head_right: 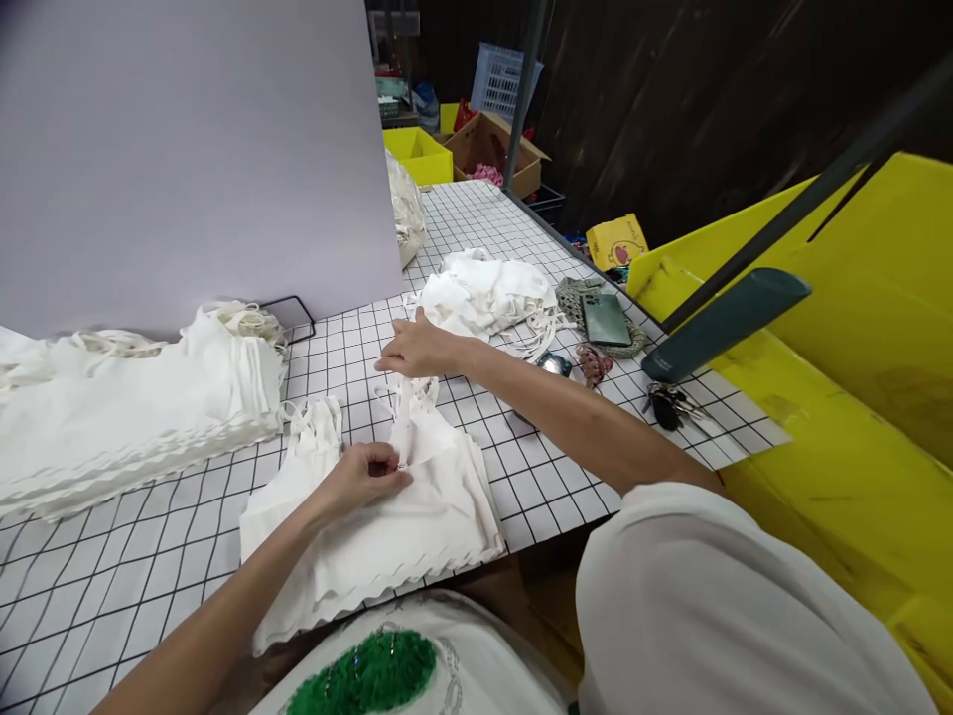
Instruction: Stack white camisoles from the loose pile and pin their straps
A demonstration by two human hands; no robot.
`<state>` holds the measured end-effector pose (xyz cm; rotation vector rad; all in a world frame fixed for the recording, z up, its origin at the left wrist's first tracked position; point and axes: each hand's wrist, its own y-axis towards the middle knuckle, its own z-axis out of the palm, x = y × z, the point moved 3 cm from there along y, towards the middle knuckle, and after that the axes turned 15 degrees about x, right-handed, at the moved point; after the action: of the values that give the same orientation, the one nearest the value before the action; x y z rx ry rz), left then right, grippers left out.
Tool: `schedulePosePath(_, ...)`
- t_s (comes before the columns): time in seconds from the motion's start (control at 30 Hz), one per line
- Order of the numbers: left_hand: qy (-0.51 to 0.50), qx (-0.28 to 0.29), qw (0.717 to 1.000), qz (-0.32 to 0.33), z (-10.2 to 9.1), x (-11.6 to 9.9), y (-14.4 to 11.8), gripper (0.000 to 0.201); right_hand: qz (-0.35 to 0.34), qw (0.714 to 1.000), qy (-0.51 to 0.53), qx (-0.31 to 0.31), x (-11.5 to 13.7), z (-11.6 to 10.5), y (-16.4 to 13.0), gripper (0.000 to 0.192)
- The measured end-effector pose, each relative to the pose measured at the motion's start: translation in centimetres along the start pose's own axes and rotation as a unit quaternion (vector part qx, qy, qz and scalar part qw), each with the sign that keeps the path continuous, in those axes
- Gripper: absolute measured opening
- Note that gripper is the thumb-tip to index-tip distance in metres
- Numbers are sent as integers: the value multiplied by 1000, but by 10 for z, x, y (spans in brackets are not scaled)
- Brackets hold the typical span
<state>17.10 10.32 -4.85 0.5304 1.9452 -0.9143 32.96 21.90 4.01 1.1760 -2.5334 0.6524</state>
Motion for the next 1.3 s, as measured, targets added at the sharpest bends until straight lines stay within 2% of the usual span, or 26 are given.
schedulePosePath(0.13, 11, 23, 1000, -1, -8, -1, 8, 36, 48, 997, 60, -13, -21, 11, 6, 34)
schedulePosePath(0.2, 39, -17, 999, 24, -12, 0, 4, 26, 51, 989, 133, -39, -29, 20, 0, 18)
schedulePosePath(0.23, 67, -57, 995, 53, -14, 0, -3, 19, 44, 983, 162, -70, -30, 26, -6, 16)
schedulePosePath(0.27, 106, -104, 985, 91, -13, 0, -13, 17, 36, 977, 176, -113, -28, 35, -15, 20)
schedulePosePath(0.33, 203, -181, 948, 165, -6, 1, -41, 31, 26, 967, 149, -205, -11, 58, -37, 24)
schedulePosePath(0.4, 307, -191, 911, 200, 11, 5, -69, 42, 20, 967, 72, -244, 19, 93, -61, 29)
schedulePosePath(0.43, 353, -174, 898, 198, 20, 9, -79, 48, 18, 973, 32, -226, 36, 113, -72, 33)
schedulePosePath(0.5, 426, -129, 879, 171, 37, 20, -88, 62, -10, 987, -50, -151, 66, 154, -89, 43)
schedulePosePath(0.53, 450, -114, 873, 152, 43, 25, -88, 69, 2, 989, -76, -125, 74, 170, -97, 49)
schedulePosePath(0.6, 474, -99, 866, 125, 49, 32, -81, 78, 71, 985, -107, -119, 77, 189, -111, 57)
schedulePosePath(0.7, 470, -93, 868, 132, 48, 33, -74, 77, 172, 964, -109, -174, 67, 191, -130, 50)
schedulePosePath(0.77, 441, -133, 876, 145, 39, 31, -84, 65, 200, 949, -76, -233, 63, 183, -141, 42)
schedulePosePath(0.83, 390, -242, 880, 120, 22, 31, -108, 51, 232, 933, -19, -274, 59, 175, -151, 38)
schedulePosePath(0.9, 328, -361, 871, 53, 7, 38, -139, 40, 267, 922, 28, -280, 56, 171, -156, 35)
schedulePosePath(0.97, 273, -418, 866, -14, 0, 48, -162, 32, 258, 922, 44, -284, 55, 169, -153, 34)
schedulePosePath(1.03, 239, -415, 877, -44, 3, 57, -171, 29, 198, 937, 31, -286, 61, 168, -143, 29)
schedulePosePath(1.1, 233, -391, 890, -33, 10, 63, -169, 21, 131, 957, -5, -260, 71, 171, -131, 24)
schedulePosePath(1.17, 235, -382, 894, -10, 16, 69, -165, 13, 114, 966, -23, -229, 75, 173, -125, 27)
schedulePosePath(1.23, 222, -407, 886, -8, 15, 76, -170, 19, 169, 959, 8, -228, 70, 172, -131, 23)
schedulePosePath(1.3, 193, -432, 880, -47, 9, 83, -180, 32, 265, 933, 88, -228, 56, 167, -144, 23)
